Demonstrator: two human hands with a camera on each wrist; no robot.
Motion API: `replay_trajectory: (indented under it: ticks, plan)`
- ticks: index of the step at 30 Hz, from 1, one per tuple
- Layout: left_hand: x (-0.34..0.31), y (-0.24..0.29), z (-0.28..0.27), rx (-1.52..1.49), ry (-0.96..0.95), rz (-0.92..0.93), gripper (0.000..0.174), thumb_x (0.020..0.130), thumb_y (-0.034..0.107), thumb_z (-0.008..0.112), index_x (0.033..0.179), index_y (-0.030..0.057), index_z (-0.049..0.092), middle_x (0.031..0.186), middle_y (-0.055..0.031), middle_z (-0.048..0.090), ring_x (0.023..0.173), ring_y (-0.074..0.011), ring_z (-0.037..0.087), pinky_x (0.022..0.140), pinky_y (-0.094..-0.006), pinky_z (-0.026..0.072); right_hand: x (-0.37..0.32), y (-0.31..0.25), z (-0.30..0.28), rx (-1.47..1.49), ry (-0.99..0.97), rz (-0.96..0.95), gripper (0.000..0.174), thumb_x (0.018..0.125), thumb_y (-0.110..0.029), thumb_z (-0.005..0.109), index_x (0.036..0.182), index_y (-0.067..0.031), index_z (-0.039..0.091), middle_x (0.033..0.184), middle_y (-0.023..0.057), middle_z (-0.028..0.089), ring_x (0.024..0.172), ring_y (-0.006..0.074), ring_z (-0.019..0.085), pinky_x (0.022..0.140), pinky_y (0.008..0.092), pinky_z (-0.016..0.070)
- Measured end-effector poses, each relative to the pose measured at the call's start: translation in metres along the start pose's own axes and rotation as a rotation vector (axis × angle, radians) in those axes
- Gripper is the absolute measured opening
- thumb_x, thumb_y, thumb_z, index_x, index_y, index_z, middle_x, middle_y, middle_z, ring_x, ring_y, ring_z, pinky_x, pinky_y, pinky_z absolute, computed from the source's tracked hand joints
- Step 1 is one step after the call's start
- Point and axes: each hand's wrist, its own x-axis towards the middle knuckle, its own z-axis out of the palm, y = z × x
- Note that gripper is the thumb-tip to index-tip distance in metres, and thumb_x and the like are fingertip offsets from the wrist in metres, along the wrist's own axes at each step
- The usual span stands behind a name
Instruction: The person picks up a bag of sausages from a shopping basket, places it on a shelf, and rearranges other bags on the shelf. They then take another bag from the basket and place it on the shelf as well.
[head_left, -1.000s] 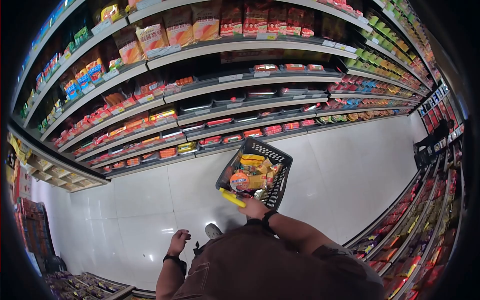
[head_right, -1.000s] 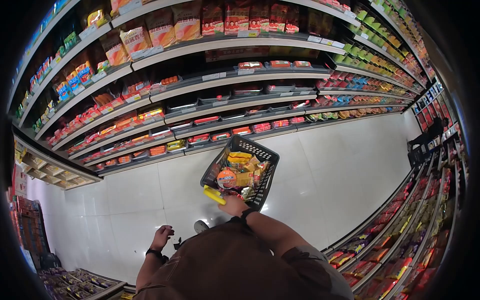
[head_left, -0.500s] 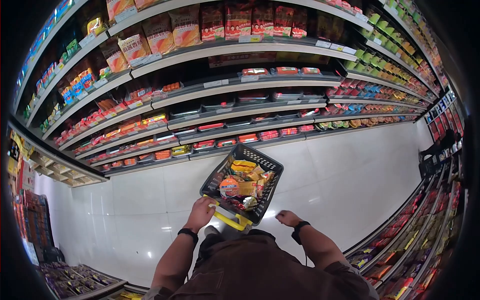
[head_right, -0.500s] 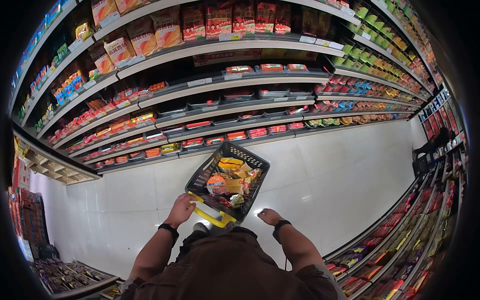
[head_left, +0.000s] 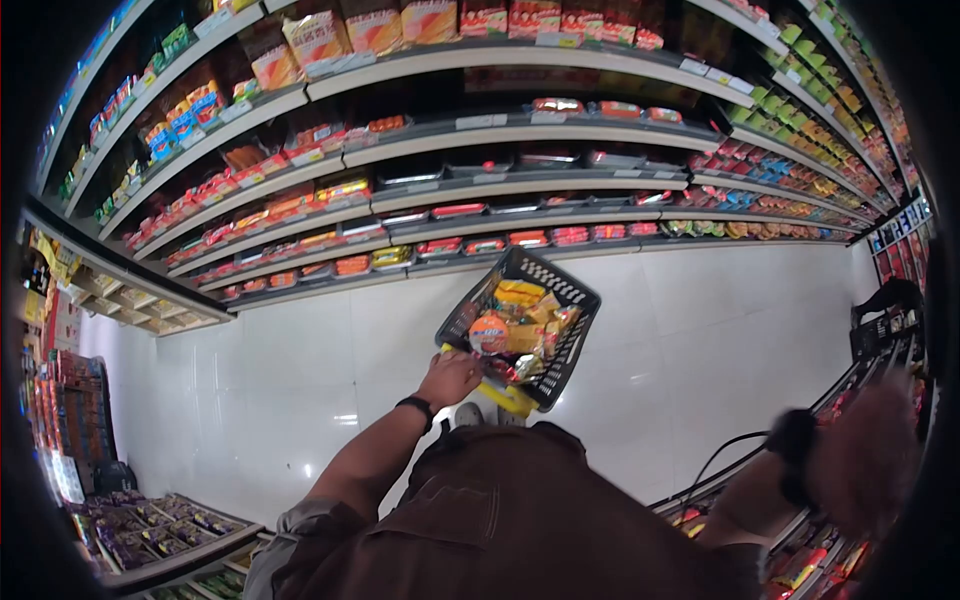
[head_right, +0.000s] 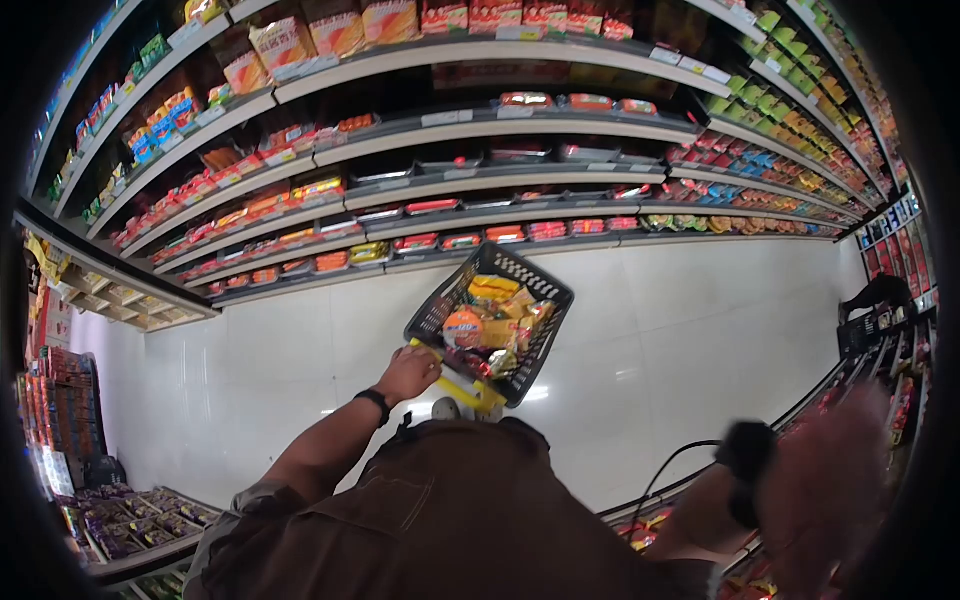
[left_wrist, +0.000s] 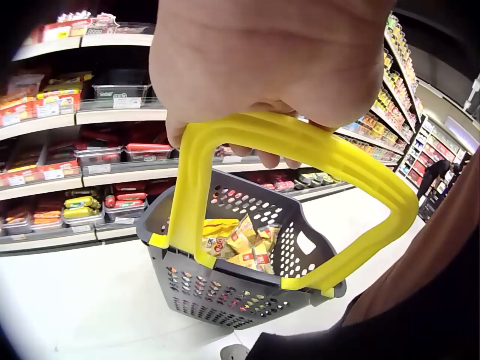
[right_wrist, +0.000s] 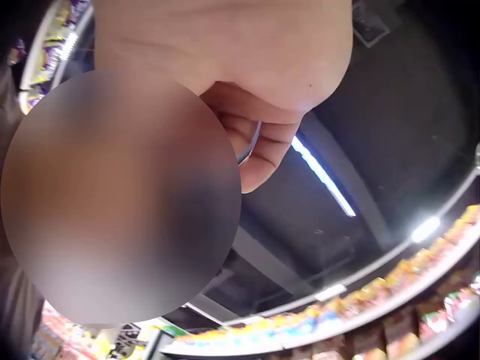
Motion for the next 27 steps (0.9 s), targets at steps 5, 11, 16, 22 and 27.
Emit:
replay_trajectory:
  ticks: [5, 11, 16, 22, 27]
  plan:
    - [-0.004, 0.003, -0.010, 0.000, -0.013, 0.021, 0.026, 0.091, 0.033, 0.054, 0.096, 0.0105, 0.066, 0.106, -0.0063, 0.061, 0.109, -0.0277, 0.052, 0.095, -0.0467, 0.0370, 0.053, -0.086, -0.119, -0.002, -0.740, -0.292, 0.038, 0.091, -0.039, 0.059, 0.122, -0.0212, 0.047, 0.125, 0.0057, 0.043, 0.117, 0.0144, 0.038, 0.096, 0.0327, 0.0312]
    - [-0.007, -0.003, -0.008, 0.003, -0.027, 0.082, 0.029, 0.093, 0.034, 0.053, 0.100, 0.0099, 0.067, 0.108, -0.0052, 0.061, 0.109, -0.0264, 0.051, 0.097, -0.0433, 0.0359, 0.065, -0.092, -0.068, -0.085, -0.759, -0.418, 0.049, 0.088, -0.032, 0.068, 0.133, -0.0220, 0.048, 0.139, 0.0073, 0.044, 0.130, 0.0159, 0.036, 0.105, 0.0341, 0.0314]
    - [-0.006, -0.002, -0.015, -0.023, -0.066, 0.084, 0.029, 0.093, 0.034, 0.053, 0.100, 0.0095, 0.067, 0.110, -0.0056, 0.060, 0.110, -0.0258, 0.050, 0.097, -0.0430, 0.0355, 0.065, -0.099, -0.008, -0.136, -0.577, -0.468, 0.042, 0.090, -0.030, 0.066, 0.128, -0.0208, 0.051, 0.133, 0.0053, 0.048, 0.124, 0.0149, 0.040, 0.101, 0.0328, 0.0344]
    - [-0.006, -0.009, -0.010, -0.035, -0.102, 0.102, 0.031, 0.093, 0.035, 0.053, 0.102, 0.0095, 0.066, 0.112, -0.0060, 0.059, 0.112, -0.0258, 0.049, 0.097, -0.0436, 0.0356, 0.066, -0.101, 0.042, -0.188, -0.349, -0.546, 0.033, 0.091, -0.028, 0.063, 0.121, -0.0194, 0.054, 0.125, 0.0028, 0.053, 0.116, 0.0137, 0.046, 0.096, 0.0313, 0.0381]
    - [-0.006, -0.014, -0.008, -0.041, -0.055, 0.154, 0.030, 0.093, 0.037, 0.052, 0.105, 0.0142, 0.068, 0.108, -0.0028, 0.061, 0.108, -0.0243, 0.050, 0.097, -0.0466, 0.0357, 0.064, -0.101, 0.065, -0.215, -0.149, -0.602, 0.025, 0.093, -0.025, 0.061, 0.116, -0.0182, 0.056, 0.119, 0.0008, 0.057, 0.110, 0.0128, 0.050, 0.092, 0.0300, 0.0411]
